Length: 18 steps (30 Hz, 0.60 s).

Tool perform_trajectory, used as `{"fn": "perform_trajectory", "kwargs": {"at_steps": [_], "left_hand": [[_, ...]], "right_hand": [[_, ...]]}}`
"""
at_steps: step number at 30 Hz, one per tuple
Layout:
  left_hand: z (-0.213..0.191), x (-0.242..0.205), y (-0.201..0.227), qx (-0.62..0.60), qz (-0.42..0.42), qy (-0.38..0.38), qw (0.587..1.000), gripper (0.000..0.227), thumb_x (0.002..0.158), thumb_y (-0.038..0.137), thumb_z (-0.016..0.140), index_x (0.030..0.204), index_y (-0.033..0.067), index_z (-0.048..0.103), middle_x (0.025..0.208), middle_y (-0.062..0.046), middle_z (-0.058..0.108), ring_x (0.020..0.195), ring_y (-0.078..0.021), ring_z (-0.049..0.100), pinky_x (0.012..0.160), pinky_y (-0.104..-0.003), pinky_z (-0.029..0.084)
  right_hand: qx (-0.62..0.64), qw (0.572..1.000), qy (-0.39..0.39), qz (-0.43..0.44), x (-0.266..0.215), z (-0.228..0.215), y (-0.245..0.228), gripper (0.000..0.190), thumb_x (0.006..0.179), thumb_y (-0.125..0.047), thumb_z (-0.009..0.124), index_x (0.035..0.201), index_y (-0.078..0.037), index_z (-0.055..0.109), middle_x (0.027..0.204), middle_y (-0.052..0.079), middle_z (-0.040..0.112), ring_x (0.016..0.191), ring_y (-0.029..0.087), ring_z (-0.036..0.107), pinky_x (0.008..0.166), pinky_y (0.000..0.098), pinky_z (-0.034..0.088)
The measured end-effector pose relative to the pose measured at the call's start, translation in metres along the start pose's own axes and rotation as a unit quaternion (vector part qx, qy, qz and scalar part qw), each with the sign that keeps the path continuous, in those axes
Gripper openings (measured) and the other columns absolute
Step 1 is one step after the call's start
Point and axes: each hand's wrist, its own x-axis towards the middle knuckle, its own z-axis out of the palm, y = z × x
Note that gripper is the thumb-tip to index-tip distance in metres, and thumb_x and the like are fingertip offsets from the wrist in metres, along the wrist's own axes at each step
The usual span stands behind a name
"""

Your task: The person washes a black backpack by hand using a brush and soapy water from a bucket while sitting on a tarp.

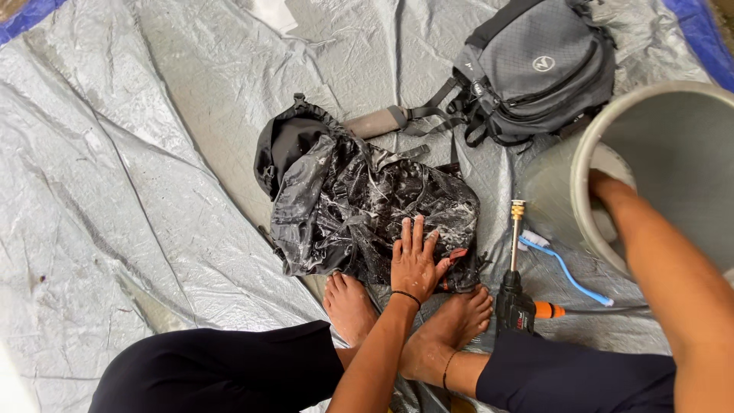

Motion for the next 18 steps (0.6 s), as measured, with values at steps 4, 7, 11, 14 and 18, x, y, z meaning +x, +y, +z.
{"fn": "perform_trajectory", "kwargs": {"at_steps": [4, 7, 11, 14, 18], "left_hand": [[0.009, 0.006, -0.001, 0.021, 0.004, 0.004, 1.0, 0.073, 0.105, 0.064, 0.048, 0.166, 0.0249, 0.042, 0.183, -0.016, 0.005, 0.167, -0.0425, 0.006, 0.118, -0.055, 0.027], [0.011, 0.01, 0.001, 0.016, -0.004, -0.033, 0.999, 0.072, 0.105, 0.065, 0.046, 0.165, 0.0248, 0.044, 0.183, -0.015, 0.003, 0.167, -0.0425, 0.003, 0.12, -0.056, 0.023], [0.018, 0.007, 0.001, 0.067, -0.004, -0.029, 0.997, 0.078, 0.107, 0.069, 0.036, 0.172, 0.0268, 0.028, 0.183, -0.016, -0.002, 0.167, -0.0446, 0.001, 0.12, -0.055, 0.022], [0.023, 0.005, 0.002, 0.087, -0.013, -0.023, 0.996, 0.081, 0.104, 0.073, 0.036, 0.172, 0.0298, 0.027, 0.183, -0.015, -0.005, 0.167, -0.0425, -0.002, 0.121, -0.054, 0.017], [0.012, 0.007, 0.004, 0.08, -0.015, -0.005, 0.997, 0.08, 0.104, 0.073, 0.03, 0.172, 0.0306, 0.025, 0.184, -0.015, -0.006, 0.168, -0.0411, -0.004, 0.123, -0.053, 0.013]], "right_hand": [[0.572, 0.82, -0.012, 0.014, 0.055, 0.02, 0.01, 0.047, 0.098, -0.028, 0.062, 0.134, 0.003, 0.066, 0.134, 0.026, 0.069, 0.121, 0.045, 0.059, 0.108, 0.0572, 0.046], [0.586, 0.804, -0.055, -0.088, 0.066, 0.025, 0.03, 0.023, 0.095, -0.008, 0.061, 0.11, 0.007, 0.07, 0.111, 0.026, 0.076, 0.097, 0.041, 0.069, 0.087, 0.0585, 0.058], [0.761, 0.6, -0.203, -0.138, 0.03, 0.021, 0.071, 0.031, 0.057, -0.02, 0.06, 0.076, 0.005, 0.058, 0.073, 0.029, 0.062, 0.058, 0.05, 0.06, 0.063, 0.0661, 0.052], [0.689, 0.525, -0.309, -0.393, -0.071, -0.013, 0.062, 0.025, 0.071, -0.014, 0.077, 0.085, -0.003, 0.059, 0.079, 0.021, 0.062, 0.066, 0.035, 0.061, 0.066, 0.0525, 0.05], [0.668, 0.612, -0.228, -0.356, -0.184, -0.039, -0.021, 0.029, 0.097, -0.022, 0.067, 0.1, 0.006, 0.072, 0.086, 0.027, 0.078, 0.077, 0.043, 0.081, 0.079, 0.0763, 0.07]]}}
